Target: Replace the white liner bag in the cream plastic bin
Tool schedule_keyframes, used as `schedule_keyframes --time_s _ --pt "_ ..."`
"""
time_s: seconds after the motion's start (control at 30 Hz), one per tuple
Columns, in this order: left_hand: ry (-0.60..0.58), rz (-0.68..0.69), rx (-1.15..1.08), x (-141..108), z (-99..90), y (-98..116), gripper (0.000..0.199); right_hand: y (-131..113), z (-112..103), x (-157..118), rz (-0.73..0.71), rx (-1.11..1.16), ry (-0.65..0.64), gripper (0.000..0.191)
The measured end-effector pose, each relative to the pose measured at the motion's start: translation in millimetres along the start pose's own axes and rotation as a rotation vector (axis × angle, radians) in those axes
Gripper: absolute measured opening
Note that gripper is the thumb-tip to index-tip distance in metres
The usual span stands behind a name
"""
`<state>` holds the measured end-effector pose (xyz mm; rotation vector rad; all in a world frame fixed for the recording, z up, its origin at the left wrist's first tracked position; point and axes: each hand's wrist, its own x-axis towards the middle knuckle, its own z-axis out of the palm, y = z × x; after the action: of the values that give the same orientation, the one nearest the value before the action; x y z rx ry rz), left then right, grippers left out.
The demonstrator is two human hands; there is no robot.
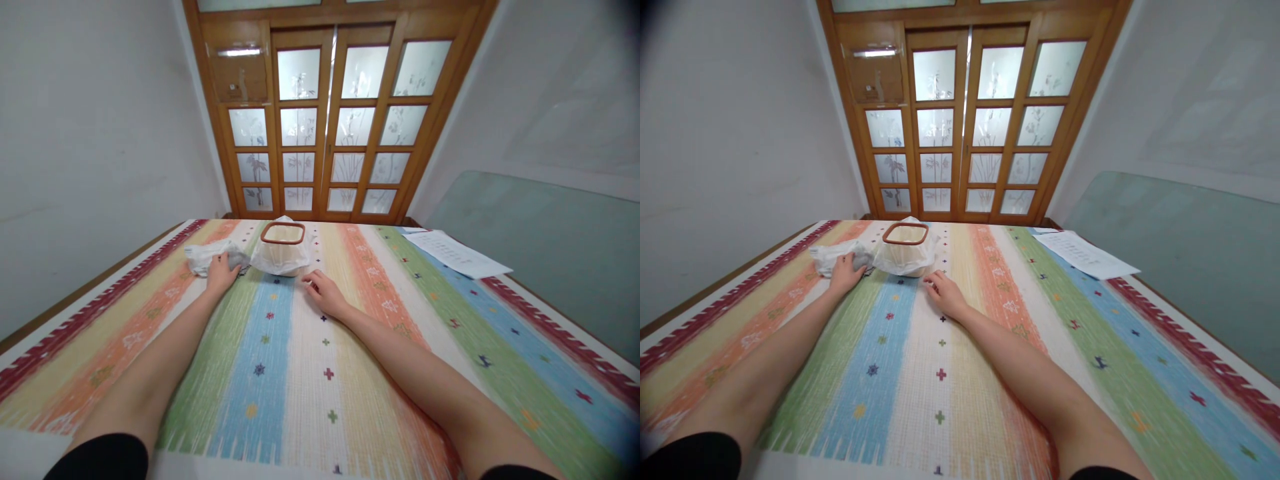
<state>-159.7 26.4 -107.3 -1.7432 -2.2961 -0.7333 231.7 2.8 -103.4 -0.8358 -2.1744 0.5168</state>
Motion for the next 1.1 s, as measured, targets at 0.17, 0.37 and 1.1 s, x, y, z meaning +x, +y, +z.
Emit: schedule_keyframes --time_s 0.17,0.37,1.1 --pt "0.107 -0.083 -0.121 2 -3.6 9 0.053 7 -5 3 0.046 -0.031 0.040 0.016" --pt "0.051 -0.084 0.107 -10 -10.5 11 0.059 -1 -2 0 0.017 -0.034 0.003 0.017" --pt "0.191 -0.295 -0.124 -8 -17.0 -17 0.046 2 1 -2 0.017 -0.078 -0.038 0.021"
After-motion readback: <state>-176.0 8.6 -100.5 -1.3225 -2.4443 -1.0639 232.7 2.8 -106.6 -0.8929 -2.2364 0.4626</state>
